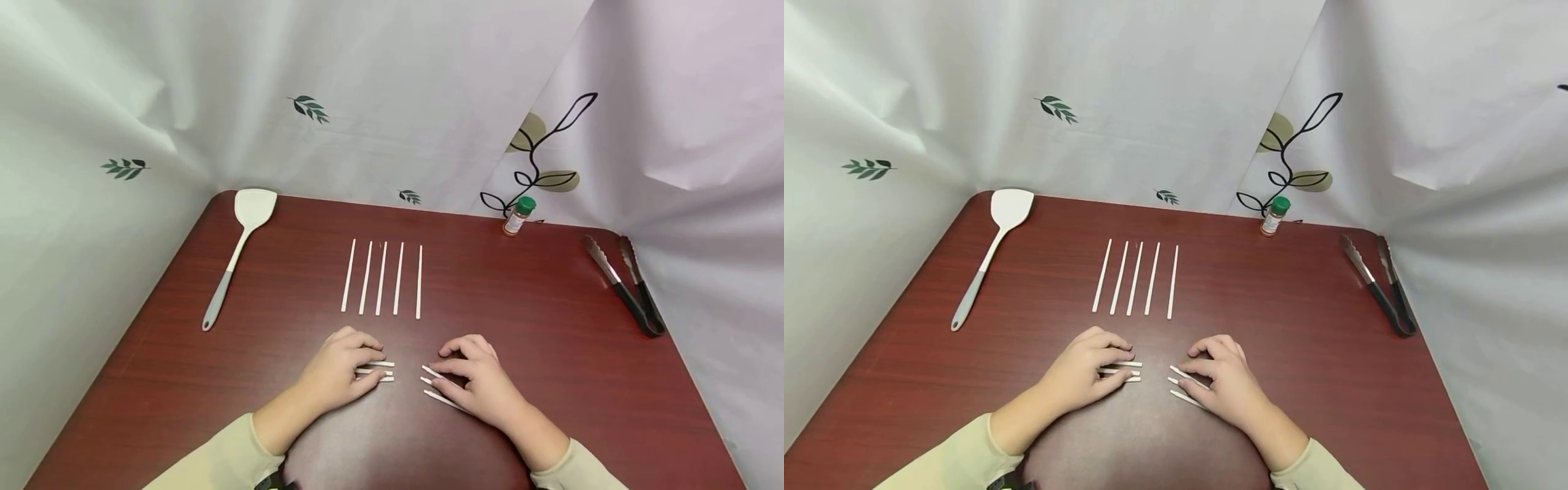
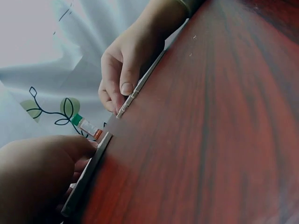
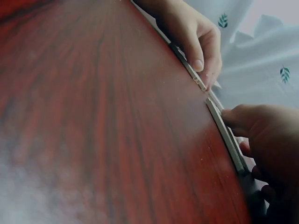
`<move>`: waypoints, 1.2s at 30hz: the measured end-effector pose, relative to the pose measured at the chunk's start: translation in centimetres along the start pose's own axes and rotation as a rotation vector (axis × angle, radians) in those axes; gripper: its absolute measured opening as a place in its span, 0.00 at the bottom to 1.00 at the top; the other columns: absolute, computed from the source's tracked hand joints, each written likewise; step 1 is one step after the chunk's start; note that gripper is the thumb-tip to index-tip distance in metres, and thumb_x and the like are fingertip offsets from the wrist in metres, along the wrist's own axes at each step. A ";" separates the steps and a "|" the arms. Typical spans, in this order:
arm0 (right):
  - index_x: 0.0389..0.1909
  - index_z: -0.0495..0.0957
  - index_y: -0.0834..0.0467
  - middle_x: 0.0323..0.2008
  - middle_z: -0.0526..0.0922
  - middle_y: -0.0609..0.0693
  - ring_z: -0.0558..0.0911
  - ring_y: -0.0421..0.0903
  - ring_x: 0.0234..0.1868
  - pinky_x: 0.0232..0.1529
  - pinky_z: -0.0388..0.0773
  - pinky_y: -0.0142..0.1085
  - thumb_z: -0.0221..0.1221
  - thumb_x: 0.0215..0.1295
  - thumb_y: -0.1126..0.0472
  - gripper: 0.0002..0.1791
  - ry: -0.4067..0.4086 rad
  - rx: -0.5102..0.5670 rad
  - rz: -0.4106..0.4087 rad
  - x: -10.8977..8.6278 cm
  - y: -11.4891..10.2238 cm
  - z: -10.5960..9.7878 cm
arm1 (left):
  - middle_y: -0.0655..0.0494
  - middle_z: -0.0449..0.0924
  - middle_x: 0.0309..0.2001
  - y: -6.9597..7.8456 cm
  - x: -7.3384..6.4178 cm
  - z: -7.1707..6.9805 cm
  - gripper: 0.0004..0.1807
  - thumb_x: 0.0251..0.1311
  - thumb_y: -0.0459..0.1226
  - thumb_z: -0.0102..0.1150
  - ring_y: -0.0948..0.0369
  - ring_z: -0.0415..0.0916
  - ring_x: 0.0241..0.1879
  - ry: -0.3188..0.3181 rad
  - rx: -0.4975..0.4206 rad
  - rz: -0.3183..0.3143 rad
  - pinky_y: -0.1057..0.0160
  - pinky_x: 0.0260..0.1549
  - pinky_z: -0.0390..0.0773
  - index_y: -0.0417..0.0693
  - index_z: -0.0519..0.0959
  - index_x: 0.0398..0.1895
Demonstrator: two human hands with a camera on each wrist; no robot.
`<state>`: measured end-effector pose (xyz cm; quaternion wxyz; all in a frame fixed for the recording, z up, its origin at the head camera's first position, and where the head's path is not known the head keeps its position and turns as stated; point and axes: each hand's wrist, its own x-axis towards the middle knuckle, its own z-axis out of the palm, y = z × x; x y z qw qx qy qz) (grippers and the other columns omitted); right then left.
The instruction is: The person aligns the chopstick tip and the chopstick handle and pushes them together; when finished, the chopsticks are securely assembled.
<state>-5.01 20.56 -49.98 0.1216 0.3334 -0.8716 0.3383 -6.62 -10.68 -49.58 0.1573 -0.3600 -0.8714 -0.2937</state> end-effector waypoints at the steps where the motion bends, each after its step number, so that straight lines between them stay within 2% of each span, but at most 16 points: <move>1: 0.43 0.93 0.43 0.49 0.84 0.44 0.75 0.46 0.54 0.54 0.67 0.49 0.79 0.56 0.57 0.13 0.001 0.005 -0.001 0.0 -0.1 0.0 | 0.62 0.87 0.46 0.0 0.0 0.0 0.10 0.53 0.44 0.80 0.60 0.80 0.45 0.002 -0.002 0.005 0.53 0.47 0.79 0.54 0.92 0.38; 6: 0.37 0.93 0.43 0.44 0.84 0.39 0.76 0.43 0.51 0.53 0.67 0.46 0.79 0.55 0.60 0.11 0.004 0.045 -0.047 0.1 -0.3 0.0 | 0.62 0.88 0.46 0.0 -0.1 0.0 0.09 0.52 0.42 0.81 0.60 0.80 0.45 0.005 -0.011 0.007 0.53 0.47 0.79 0.54 0.92 0.36; 10: 0.36 0.93 0.44 0.39 0.81 0.33 0.76 0.39 0.48 0.54 0.68 0.45 0.76 0.62 0.57 0.04 -0.042 0.060 -0.093 0.2 -0.4 0.1 | 0.62 0.88 0.46 0.1 -0.1 0.0 0.08 0.52 0.40 0.82 0.60 0.79 0.45 0.000 -0.027 -0.010 0.53 0.48 0.78 0.55 0.92 0.34; 13: 0.34 0.92 0.44 0.37 0.80 0.32 0.76 0.37 0.47 0.54 0.68 0.44 0.74 0.64 0.55 0.01 -0.065 0.058 -0.112 0.1 -0.5 0.1 | 0.63 0.88 0.45 0.3 -0.1 0.0 0.07 0.52 0.39 0.83 0.60 0.79 0.44 -0.001 -0.045 -0.027 0.53 0.48 0.78 0.55 0.92 0.33; 15: 0.33 0.92 0.44 0.37 0.80 0.31 0.76 0.36 0.46 0.54 0.68 0.44 0.75 0.62 0.56 0.02 -0.069 0.053 -0.115 0.1 -0.6 0.1 | 0.63 0.88 0.45 0.4 -0.1 0.0 0.07 0.52 0.39 0.83 0.60 0.79 0.44 -0.002 -0.056 -0.036 0.53 0.48 0.77 0.56 0.91 0.33; 22: 0.29 0.86 0.41 0.34 0.78 0.30 0.75 0.34 0.44 0.53 0.69 0.44 0.79 0.44 0.61 0.15 -0.091 0.058 -0.085 0.2 -1.4 0.2 | 0.64 0.88 0.46 0.7 -0.1 0.0 0.08 0.52 0.38 0.81 0.61 0.78 0.46 -0.034 -0.073 -0.090 0.51 0.49 0.75 0.58 0.88 0.31; 27: 0.28 0.82 0.40 0.33 0.77 0.29 0.73 0.33 0.43 0.55 0.67 0.45 0.79 0.42 0.61 0.16 -0.109 0.053 -0.066 0.3 -1.6 0.2 | 0.65 0.86 0.48 1.0 -0.1 0.0 0.09 0.56 0.38 0.78 0.61 0.77 0.47 -0.075 -0.067 -0.127 0.50 0.48 0.73 0.59 0.85 0.32; 29: 0.27 0.81 0.40 0.33 0.77 0.29 0.73 0.33 0.42 0.55 0.67 0.46 0.78 0.42 0.61 0.17 -0.099 0.052 -0.084 0.3 -1.5 0.3 | 0.65 0.86 0.48 1.1 -0.1 0.0 0.09 0.57 0.38 0.78 0.61 0.76 0.47 -0.087 -0.063 -0.134 0.50 0.48 0.72 0.59 0.84 0.33; 32: 0.29 0.81 0.40 0.34 0.77 0.29 0.73 0.34 0.42 0.54 0.66 0.46 0.78 0.46 0.61 0.16 -0.094 0.053 -0.105 0.4 -1.5 0.3 | 0.65 0.85 0.48 1.0 -0.1 0.2 0.08 0.59 0.39 0.77 0.61 0.76 0.47 -0.090 -0.065 -0.135 0.51 0.47 0.71 0.57 0.83 0.33; 36: 0.33 0.81 0.40 0.37 0.78 0.30 0.73 0.35 0.44 0.55 0.66 0.47 0.76 0.58 0.59 0.13 -0.116 0.052 -0.103 0.4 -1.5 0.2 | 0.65 0.84 0.46 0.8 -0.1 0.5 0.08 0.63 0.39 0.74 0.62 0.75 0.46 -0.079 -0.082 -0.126 0.53 0.46 0.70 0.56 0.81 0.35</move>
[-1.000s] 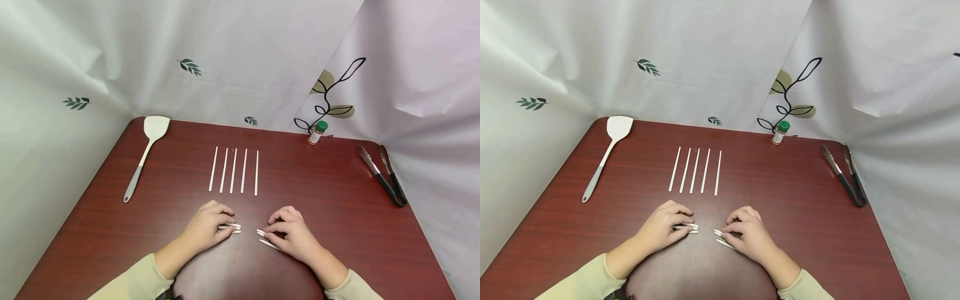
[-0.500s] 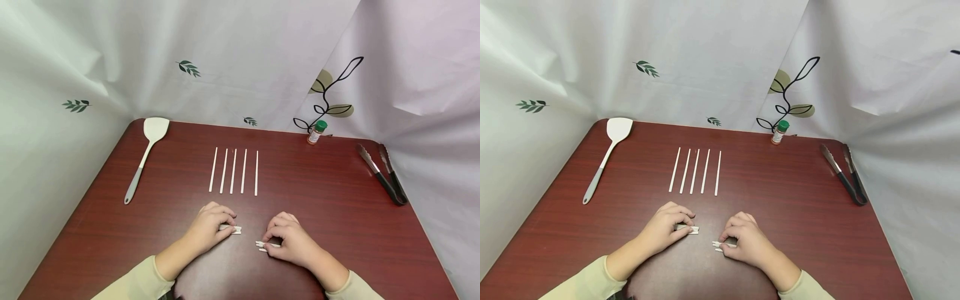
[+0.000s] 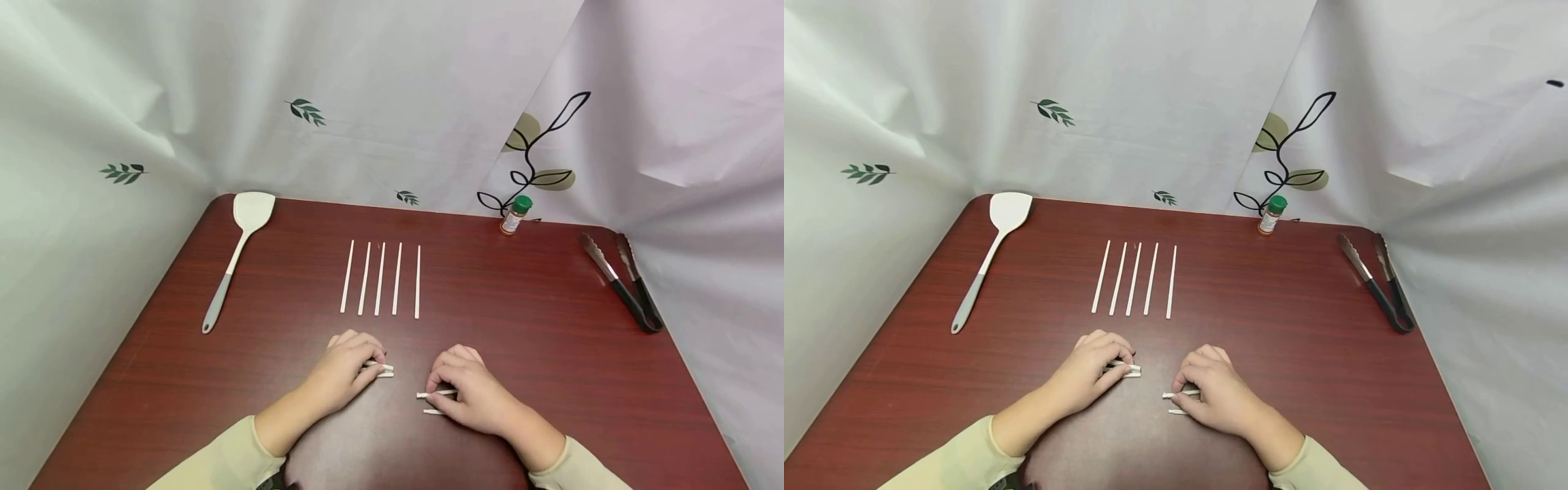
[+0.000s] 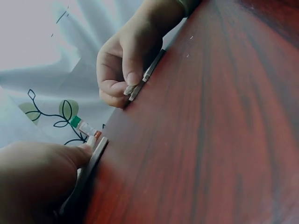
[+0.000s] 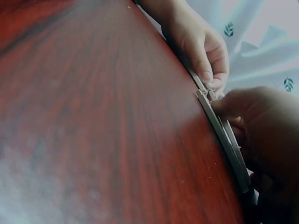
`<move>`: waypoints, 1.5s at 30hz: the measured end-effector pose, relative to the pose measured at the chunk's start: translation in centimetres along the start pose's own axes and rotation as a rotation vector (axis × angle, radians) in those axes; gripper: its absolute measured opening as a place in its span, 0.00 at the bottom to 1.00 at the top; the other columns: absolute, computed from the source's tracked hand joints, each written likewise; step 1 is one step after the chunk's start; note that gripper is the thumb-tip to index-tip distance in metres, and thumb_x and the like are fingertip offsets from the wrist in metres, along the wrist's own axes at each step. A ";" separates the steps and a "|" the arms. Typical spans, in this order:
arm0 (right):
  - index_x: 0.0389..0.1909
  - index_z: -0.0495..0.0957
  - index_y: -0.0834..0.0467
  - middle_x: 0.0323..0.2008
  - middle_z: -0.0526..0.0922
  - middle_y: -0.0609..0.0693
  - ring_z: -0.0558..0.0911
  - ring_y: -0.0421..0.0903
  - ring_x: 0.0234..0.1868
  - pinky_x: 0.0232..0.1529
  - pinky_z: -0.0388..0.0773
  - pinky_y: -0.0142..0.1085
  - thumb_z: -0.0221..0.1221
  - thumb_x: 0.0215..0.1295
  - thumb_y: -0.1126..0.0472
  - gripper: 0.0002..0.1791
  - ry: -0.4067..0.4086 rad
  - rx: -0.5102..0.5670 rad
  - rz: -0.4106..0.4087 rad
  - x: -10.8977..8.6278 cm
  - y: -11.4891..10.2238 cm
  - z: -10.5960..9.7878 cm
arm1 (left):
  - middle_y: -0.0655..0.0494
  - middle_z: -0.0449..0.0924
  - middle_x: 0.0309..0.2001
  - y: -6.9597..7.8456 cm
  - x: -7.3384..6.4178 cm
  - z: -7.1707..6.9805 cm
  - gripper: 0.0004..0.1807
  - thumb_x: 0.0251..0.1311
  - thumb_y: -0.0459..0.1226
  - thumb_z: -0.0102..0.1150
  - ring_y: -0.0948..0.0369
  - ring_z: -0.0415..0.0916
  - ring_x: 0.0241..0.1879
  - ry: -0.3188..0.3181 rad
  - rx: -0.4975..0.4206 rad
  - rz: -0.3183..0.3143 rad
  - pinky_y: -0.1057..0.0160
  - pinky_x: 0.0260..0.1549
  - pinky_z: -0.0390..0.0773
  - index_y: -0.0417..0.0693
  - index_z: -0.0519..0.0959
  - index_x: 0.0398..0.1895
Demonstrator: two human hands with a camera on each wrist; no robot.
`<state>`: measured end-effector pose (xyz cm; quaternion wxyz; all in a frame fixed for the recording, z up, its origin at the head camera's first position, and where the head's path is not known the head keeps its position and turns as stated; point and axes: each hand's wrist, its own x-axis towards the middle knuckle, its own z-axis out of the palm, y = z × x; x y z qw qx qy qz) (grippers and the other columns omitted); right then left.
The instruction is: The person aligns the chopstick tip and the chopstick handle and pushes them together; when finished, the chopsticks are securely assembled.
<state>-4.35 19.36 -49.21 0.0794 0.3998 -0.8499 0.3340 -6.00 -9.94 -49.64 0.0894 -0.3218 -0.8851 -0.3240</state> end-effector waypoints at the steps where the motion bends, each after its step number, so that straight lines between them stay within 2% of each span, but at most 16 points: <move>1: 0.34 0.80 0.40 0.37 0.78 0.30 0.73 0.35 0.45 0.56 0.65 0.47 0.75 0.60 0.58 0.12 -0.010 0.001 0.011 0.0 0.0 0.0 | 0.66 0.84 0.46 0.0 0.0 0.0 0.08 0.63 0.38 0.74 0.62 0.75 0.45 0.004 -0.004 0.001 0.53 0.46 0.70 0.56 0.81 0.35; 5: 0.38 0.78 0.42 0.39 0.77 0.30 0.73 0.34 0.46 0.58 0.65 0.47 0.72 0.67 0.58 0.11 -0.028 0.003 0.051 -0.1 0.0 -0.1 | 0.66 0.83 0.45 -0.1 0.0 0.1 0.07 0.64 0.39 0.73 0.63 0.75 0.45 0.020 -0.009 0.003 0.53 0.46 0.70 0.56 0.81 0.36; 11: 0.39 0.76 0.45 0.38 0.77 0.30 0.74 0.35 0.45 0.58 0.66 0.46 0.69 0.69 0.60 0.11 0.002 -0.006 0.082 -0.1 0.1 0.1 | 0.64 0.83 0.45 -0.2 0.1 0.1 0.07 0.65 0.37 0.72 0.62 0.78 0.45 0.041 -0.053 0.012 0.54 0.45 0.71 0.54 0.80 0.37; 13: 0.39 0.77 0.45 0.38 0.78 0.30 0.75 0.35 0.45 0.58 0.67 0.46 0.69 0.70 0.60 0.10 0.016 0.002 0.084 -0.1 0.2 0.2 | 0.63 0.83 0.45 -0.2 0.1 0.1 0.07 0.65 0.36 0.72 0.62 0.79 0.46 0.053 -0.075 0.034 0.55 0.46 0.73 0.53 0.80 0.37; 17: 0.41 0.81 0.47 0.39 0.80 0.31 0.77 0.35 0.45 0.55 0.67 0.42 0.69 0.71 0.59 0.06 0.055 0.039 0.094 0.0 0.4 0.2 | 0.60 0.82 0.45 -0.2 0.2 0.1 0.08 0.64 0.33 0.73 0.63 0.82 0.47 0.094 -0.109 0.120 0.62 0.49 0.79 0.50 0.81 0.39; 20: 0.47 0.84 0.50 0.42 0.82 0.34 0.78 0.37 0.45 0.53 0.70 0.37 0.68 0.71 0.63 0.08 0.104 0.057 0.071 0.1 0.6 0.1 | 0.57 0.82 0.46 0.0 0.4 0.2 0.08 0.61 0.30 0.74 0.62 0.83 0.47 0.136 -0.130 0.194 0.66 0.49 0.81 0.48 0.83 0.40; 24: 0.53 0.87 0.55 0.42 0.83 0.39 0.78 0.40 0.44 0.49 0.71 0.31 0.67 0.69 0.68 0.14 0.165 0.060 -0.023 0.2 0.7 0.1 | 0.54 0.83 0.46 0.5 0.5 0.4 0.10 0.58 0.28 0.75 0.61 0.83 0.47 0.177 -0.155 0.258 0.69 0.51 0.81 0.45 0.85 0.41; 28: 0.54 0.88 0.56 0.40 0.81 0.40 0.77 0.41 0.43 0.49 0.71 0.29 0.63 0.76 0.63 0.11 0.200 0.065 -0.119 0.5 0.8 0.1 | 0.53 0.84 0.46 0.9 0.7 0.9 0.11 0.56 0.27 0.76 0.60 0.84 0.46 0.203 -0.173 0.296 0.68 0.52 0.81 0.44 0.85 0.40; 31: 0.54 0.88 0.55 0.39 0.81 0.41 0.77 0.41 0.43 0.48 0.72 0.30 0.59 0.81 0.59 0.11 0.212 0.079 -0.169 0.6 0.8 0.2 | 0.52 0.84 0.46 1.1 0.7 1.1 0.11 0.56 0.27 0.77 0.60 0.84 0.46 0.208 -0.188 0.308 0.68 0.52 0.81 0.44 0.85 0.40; 34: 0.55 0.88 0.55 0.39 0.80 0.41 0.77 0.40 0.42 0.47 0.72 0.29 0.59 0.81 0.59 0.12 0.210 0.092 -0.203 0.7 0.8 0.3 | 0.52 0.84 0.45 1.2 0.7 1.3 0.11 0.56 0.28 0.77 0.60 0.84 0.46 0.210 -0.196 0.310 0.68 0.52 0.81 0.44 0.85 0.40; 45: 0.55 0.88 0.54 0.38 0.79 0.41 0.75 0.40 0.41 0.46 0.70 0.29 0.62 0.78 0.61 0.11 0.197 0.089 -0.214 0.7 0.7 0.6 | 0.52 0.84 0.45 1.3 0.7 1.4 0.08 0.61 0.30 0.75 0.60 0.84 0.46 0.208 -0.225 0.310 0.68 0.52 0.81 0.45 0.86 0.40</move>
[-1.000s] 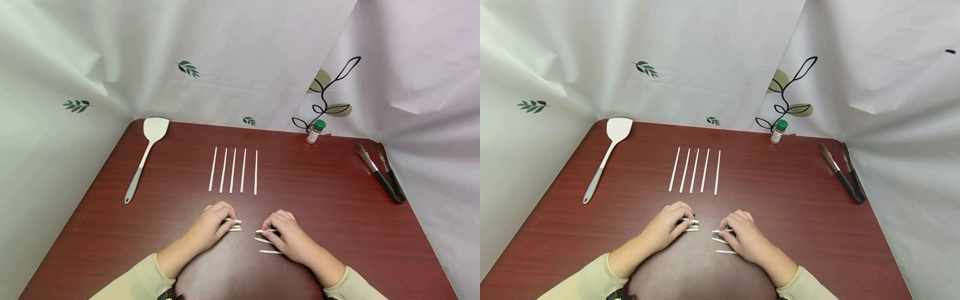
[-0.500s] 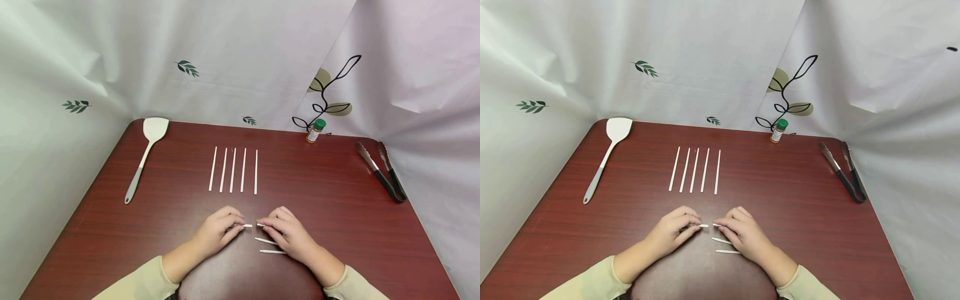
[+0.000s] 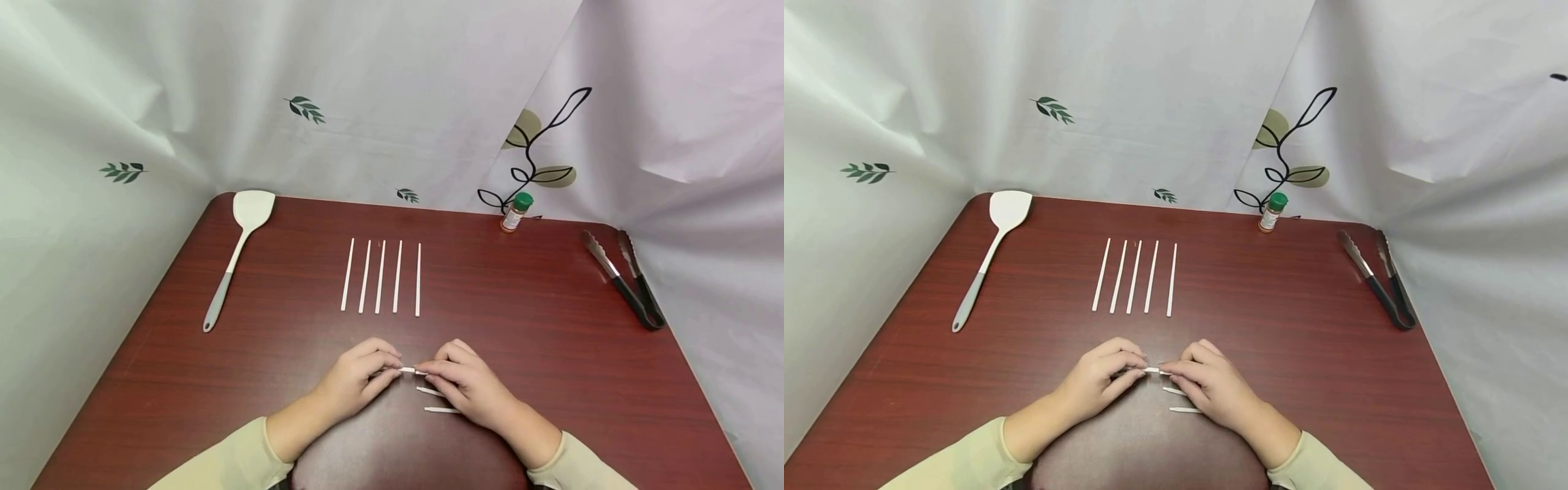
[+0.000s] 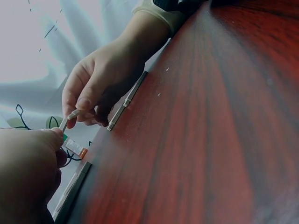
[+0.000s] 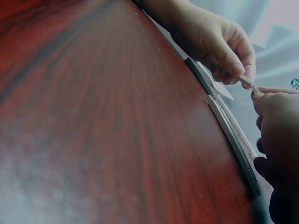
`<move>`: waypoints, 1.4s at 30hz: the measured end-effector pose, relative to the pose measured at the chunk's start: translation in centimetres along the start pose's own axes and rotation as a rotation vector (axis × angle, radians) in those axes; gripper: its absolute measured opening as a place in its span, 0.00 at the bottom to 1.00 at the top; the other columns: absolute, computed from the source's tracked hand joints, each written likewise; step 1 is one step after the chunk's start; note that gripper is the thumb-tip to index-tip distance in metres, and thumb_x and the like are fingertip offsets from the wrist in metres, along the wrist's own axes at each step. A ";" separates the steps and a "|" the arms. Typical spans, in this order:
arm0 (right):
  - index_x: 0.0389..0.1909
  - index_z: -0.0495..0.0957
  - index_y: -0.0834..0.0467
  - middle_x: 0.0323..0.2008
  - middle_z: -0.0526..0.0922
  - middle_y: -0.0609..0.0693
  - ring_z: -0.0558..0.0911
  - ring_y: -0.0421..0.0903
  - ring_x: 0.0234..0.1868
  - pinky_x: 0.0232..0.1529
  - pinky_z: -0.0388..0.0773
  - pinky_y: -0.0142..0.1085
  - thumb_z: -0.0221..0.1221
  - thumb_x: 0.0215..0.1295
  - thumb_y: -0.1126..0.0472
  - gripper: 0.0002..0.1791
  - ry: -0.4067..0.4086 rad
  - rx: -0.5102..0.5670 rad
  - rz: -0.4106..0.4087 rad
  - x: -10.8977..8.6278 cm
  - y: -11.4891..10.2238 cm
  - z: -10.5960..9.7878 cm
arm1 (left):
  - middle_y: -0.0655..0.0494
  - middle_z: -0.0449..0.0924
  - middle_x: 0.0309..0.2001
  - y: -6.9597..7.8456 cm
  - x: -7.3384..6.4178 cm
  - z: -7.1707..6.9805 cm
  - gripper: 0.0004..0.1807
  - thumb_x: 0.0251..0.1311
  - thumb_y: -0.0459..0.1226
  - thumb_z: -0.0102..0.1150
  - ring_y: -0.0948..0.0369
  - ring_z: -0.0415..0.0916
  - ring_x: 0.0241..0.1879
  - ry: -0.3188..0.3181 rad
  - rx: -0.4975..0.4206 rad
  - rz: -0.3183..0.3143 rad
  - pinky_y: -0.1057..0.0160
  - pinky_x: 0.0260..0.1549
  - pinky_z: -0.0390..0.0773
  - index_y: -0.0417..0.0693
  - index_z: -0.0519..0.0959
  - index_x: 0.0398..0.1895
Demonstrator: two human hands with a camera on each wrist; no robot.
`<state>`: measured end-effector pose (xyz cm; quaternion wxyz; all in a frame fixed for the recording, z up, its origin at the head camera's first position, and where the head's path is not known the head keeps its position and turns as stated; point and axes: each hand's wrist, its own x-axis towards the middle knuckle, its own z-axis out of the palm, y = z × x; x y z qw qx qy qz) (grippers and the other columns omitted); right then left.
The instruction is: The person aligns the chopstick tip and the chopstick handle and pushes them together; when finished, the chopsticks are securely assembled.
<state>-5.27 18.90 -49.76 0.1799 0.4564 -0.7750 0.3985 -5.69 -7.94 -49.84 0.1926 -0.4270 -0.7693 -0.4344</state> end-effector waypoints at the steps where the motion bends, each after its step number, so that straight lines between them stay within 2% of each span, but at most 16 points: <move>1: 0.55 0.88 0.54 0.38 0.79 0.41 0.76 0.40 0.41 0.46 0.71 0.29 0.62 0.78 0.61 0.11 -0.001 -0.002 -0.001 0.0 0.0 0.0 | 0.52 0.84 0.45 0.0 0.0 0.0 0.07 0.61 0.30 0.75 0.60 0.84 0.46 0.002 0.000 -0.002 0.68 0.52 0.81 0.45 0.86 0.40; 11: 0.54 0.89 0.55 0.38 0.79 0.41 0.76 0.40 0.42 0.45 0.72 0.28 0.61 0.79 0.60 0.11 -0.003 -0.012 -0.012 -0.1 0.0 0.1 | 0.53 0.84 0.45 0.3 0.0 0.1 0.12 0.55 0.27 0.77 0.61 0.84 0.45 -0.004 0.005 -0.007 0.69 0.52 0.81 0.45 0.85 0.40; 32: 0.52 0.89 0.57 0.37 0.80 0.42 0.77 0.39 0.38 0.41 0.74 0.28 0.64 0.76 0.62 0.10 0.013 -0.022 -0.027 -0.1 -0.1 0.1 | 0.54 0.84 0.45 0.5 0.1 0.5 0.10 0.57 0.28 0.77 0.61 0.84 0.45 -0.005 0.040 0.012 0.69 0.51 0.81 0.46 0.86 0.39; 42: 0.50 0.89 0.58 0.36 0.80 0.42 0.78 0.39 0.38 0.41 0.75 0.30 0.63 0.77 0.60 0.09 0.031 -0.027 -0.051 0.1 -0.2 0.3 | 0.55 0.83 0.45 0.8 0.2 0.5 0.11 0.54 0.28 0.78 0.63 0.84 0.44 -0.020 0.069 0.027 0.70 0.50 0.82 0.46 0.87 0.39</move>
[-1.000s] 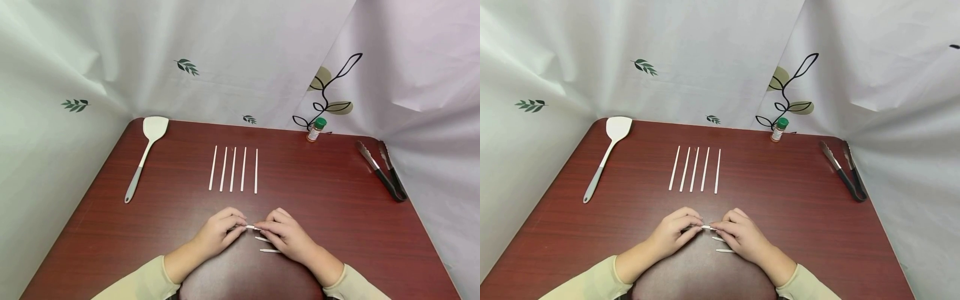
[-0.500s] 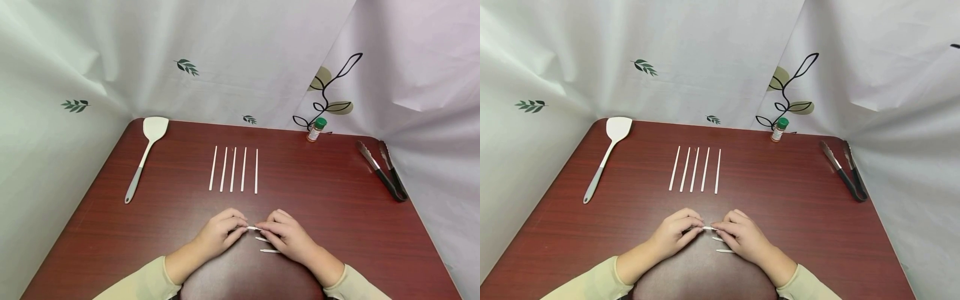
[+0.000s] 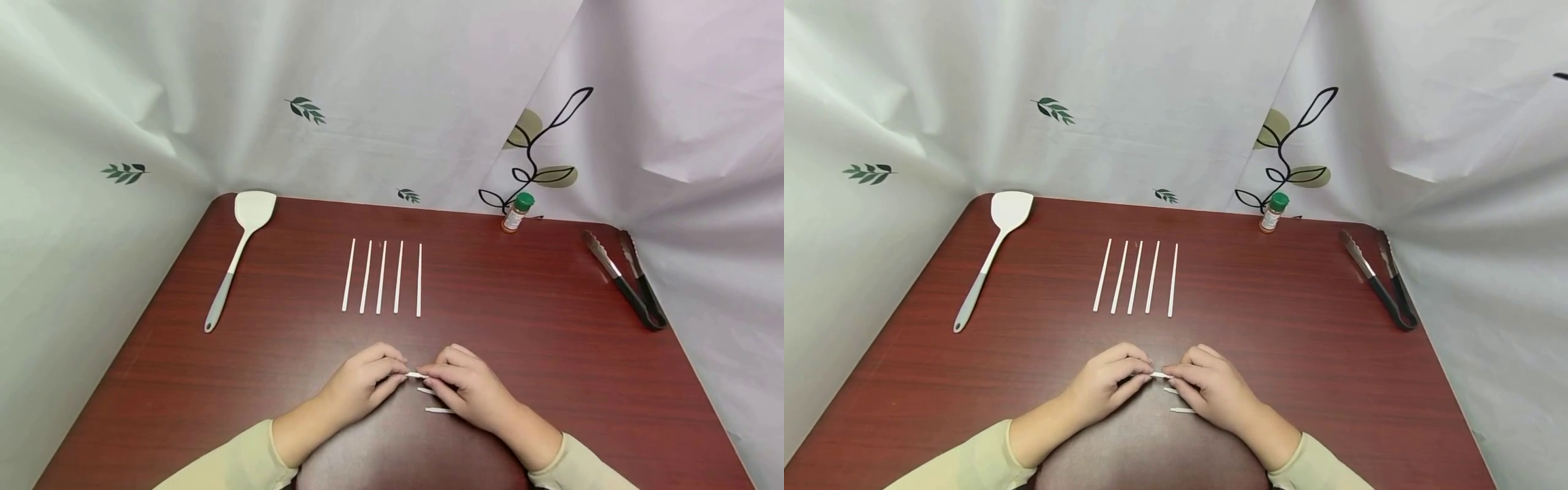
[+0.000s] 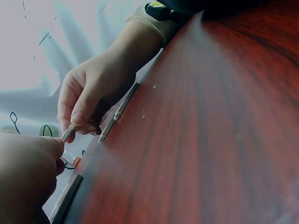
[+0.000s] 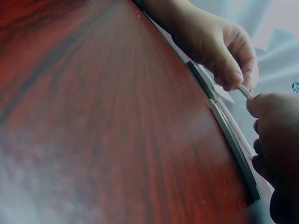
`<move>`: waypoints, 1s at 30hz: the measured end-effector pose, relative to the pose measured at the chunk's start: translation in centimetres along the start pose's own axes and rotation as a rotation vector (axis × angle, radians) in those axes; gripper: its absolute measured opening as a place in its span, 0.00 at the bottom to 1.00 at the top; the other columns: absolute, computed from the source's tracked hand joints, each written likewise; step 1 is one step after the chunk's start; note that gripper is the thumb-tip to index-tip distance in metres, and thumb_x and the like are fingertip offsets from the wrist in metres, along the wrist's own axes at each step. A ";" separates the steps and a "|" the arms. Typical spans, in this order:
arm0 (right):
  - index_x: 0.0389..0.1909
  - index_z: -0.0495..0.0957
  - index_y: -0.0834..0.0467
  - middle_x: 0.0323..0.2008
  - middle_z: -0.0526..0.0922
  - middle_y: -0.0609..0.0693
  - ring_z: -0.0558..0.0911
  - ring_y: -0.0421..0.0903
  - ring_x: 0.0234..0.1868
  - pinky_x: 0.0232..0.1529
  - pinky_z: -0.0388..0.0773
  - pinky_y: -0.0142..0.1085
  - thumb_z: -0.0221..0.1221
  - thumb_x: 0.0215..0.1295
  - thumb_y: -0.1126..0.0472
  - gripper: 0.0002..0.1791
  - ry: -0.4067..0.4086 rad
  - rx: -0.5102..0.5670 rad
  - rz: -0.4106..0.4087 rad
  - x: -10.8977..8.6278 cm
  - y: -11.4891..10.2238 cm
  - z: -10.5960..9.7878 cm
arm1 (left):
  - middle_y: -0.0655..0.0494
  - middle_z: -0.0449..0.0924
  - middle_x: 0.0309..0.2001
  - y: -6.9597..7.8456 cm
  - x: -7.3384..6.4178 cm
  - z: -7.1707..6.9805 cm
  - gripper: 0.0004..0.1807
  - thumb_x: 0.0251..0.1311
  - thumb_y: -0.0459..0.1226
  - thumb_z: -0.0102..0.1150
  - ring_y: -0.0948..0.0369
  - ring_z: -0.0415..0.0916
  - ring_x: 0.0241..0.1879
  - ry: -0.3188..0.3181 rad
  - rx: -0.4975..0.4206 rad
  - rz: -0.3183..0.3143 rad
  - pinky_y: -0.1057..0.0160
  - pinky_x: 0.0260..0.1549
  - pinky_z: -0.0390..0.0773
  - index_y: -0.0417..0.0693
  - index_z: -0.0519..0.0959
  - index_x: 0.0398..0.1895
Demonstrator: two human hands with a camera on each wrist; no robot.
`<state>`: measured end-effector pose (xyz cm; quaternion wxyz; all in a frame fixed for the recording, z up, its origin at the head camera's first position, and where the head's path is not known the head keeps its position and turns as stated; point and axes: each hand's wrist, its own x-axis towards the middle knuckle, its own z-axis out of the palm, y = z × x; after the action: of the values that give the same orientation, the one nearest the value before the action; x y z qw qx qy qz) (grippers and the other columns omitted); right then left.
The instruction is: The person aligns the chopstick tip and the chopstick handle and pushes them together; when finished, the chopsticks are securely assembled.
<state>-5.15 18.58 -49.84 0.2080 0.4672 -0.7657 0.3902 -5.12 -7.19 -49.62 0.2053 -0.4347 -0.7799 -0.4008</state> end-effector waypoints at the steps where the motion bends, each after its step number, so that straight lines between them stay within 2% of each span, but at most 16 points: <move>1: 0.49 0.89 0.58 0.36 0.80 0.42 0.78 0.39 0.37 0.41 0.75 0.30 0.64 0.77 0.61 0.09 0.001 -0.001 -0.001 0.0 0.0 0.0 | 0.55 0.83 0.45 0.0 0.0 0.0 0.11 0.54 0.28 0.78 0.63 0.84 0.44 -0.001 0.000 0.001 0.70 0.50 0.81 0.46 0.87 0.39; 16: 0.45 0.89 0.55 0.36 0.82 0.41 0.79 0.38 0.37 0.40 0.76 0.27 0.72 0.65 0.68 0.10 0.009 0.031 0.065 0.3 -0.3 0.1 | 0.56 0.83 0.44 0.3 0.2 0.2 0.11 0.54 0.27 0.78 0.63 0.84 0.43 0.006 -0.002 -0.002 0.70 0.49 0.82 0.46 0.86 0.38; 30: 0.41 0.89 0.56 0.34 0.84 0.42 0.80 0.38 0.35 0.39 0.76 0.28 0.71 0.70 0.63 0.03 0.047 0.057 0.064 0.5 -0.4 0.5 | 0.55 0.83 0.44 0.7 0.4 0.4 0.10 0.56 0.27 0.77 0.63 0.84 0.43 0.011 -0.020 -0.015 0.70 0.49 0.81 0.45 0.85 0.38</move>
<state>-5.03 17.87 -49.65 0.1999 0.4388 -0.7638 0.4290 -4.72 -6.40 -49.24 0.2020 -0.4286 -0.7781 -0.4125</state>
